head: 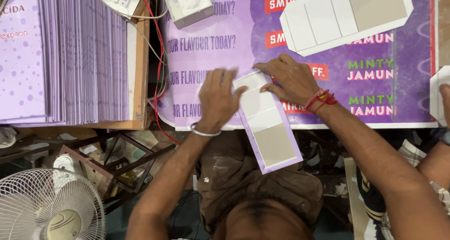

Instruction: The person folds flat purple and white paper sheets into small rectangular boxes by hand. They repeatedly fold along pre-scored lines, tuck flaps, and stack the finished boxes on the table.

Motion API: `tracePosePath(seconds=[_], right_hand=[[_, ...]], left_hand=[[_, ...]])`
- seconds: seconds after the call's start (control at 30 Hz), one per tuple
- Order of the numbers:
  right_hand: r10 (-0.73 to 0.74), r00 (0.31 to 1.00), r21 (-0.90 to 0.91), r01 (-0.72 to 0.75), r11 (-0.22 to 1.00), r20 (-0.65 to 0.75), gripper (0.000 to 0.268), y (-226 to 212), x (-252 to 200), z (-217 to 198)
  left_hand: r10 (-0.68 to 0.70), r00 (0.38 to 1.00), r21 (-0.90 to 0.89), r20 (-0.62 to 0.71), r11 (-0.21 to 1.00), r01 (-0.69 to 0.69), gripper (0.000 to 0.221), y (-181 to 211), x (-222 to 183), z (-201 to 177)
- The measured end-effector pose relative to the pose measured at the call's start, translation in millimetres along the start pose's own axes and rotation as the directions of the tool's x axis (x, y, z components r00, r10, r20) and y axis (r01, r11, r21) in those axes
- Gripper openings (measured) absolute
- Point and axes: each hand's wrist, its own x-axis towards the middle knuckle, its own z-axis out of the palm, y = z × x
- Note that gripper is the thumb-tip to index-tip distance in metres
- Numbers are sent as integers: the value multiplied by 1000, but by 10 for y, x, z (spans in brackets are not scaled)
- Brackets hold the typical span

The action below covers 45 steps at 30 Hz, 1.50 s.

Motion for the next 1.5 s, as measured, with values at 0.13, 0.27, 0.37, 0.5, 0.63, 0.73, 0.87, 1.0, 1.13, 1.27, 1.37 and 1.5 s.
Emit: tracePosePath(seconds=[0.13,0.27,0.37,0.5,0.63,0.73,0.87,1.0,1.13,1.27,1.37,1.5], right_hand=[[-132,985,-80,124,989,-112,44,16,-65,30],[-152,967,-58,143,988,-203,39,-1,-97,41],[-150,949,-7,154,988,-277,32,-8,-94,113],[-151,937,-9,156,988,-316,25,-29,-116,170],[-133,915,-18,136,991,-381,18,-145,-193,129],[-81,898,12,95,995,-432,15,-204,-204,175],[-17,918,17,26,1000,-395,13,-198,-246,262],[223,888,267,-119,956,-403,20,-296,-427,318],[637,718,931,41,363,-280,52,-546,-724,318],[701,713,999,30,-40,6,41,-710,-1000,316],[766,633,990,135,37,-115,40,-465,-928,174],[876,437,913,407,7,-202,45,243,-182,-121]], left_hand=[[131,984,114,122,983,-145,106,287,12,216],[-21,987,245,157,969,-18,110,270,-130,33],[-117,985,314,126,947,72,110,291,-194,32],[-60,990,164,126,986,39,107,387,-112,365],[-31,998,241,-55,969,44,79,264,-396,203],[-241,954,93,-177,961,260,25,292,-848,-102],[-637,748,-426,187,634,646,37,843,-1213,-57],[-554,788,-800,267,328,502,55,1123,-1154,14],[-497,848,-762,185,472,443,49,991,-1039,-156],[-223,949,-744,222,591,313,43,675,-698,-192],[-229,918,-691,324,606,395,43,305,-214,-78],[-224,962,-380,153,886,267,37,-43,149,46]])
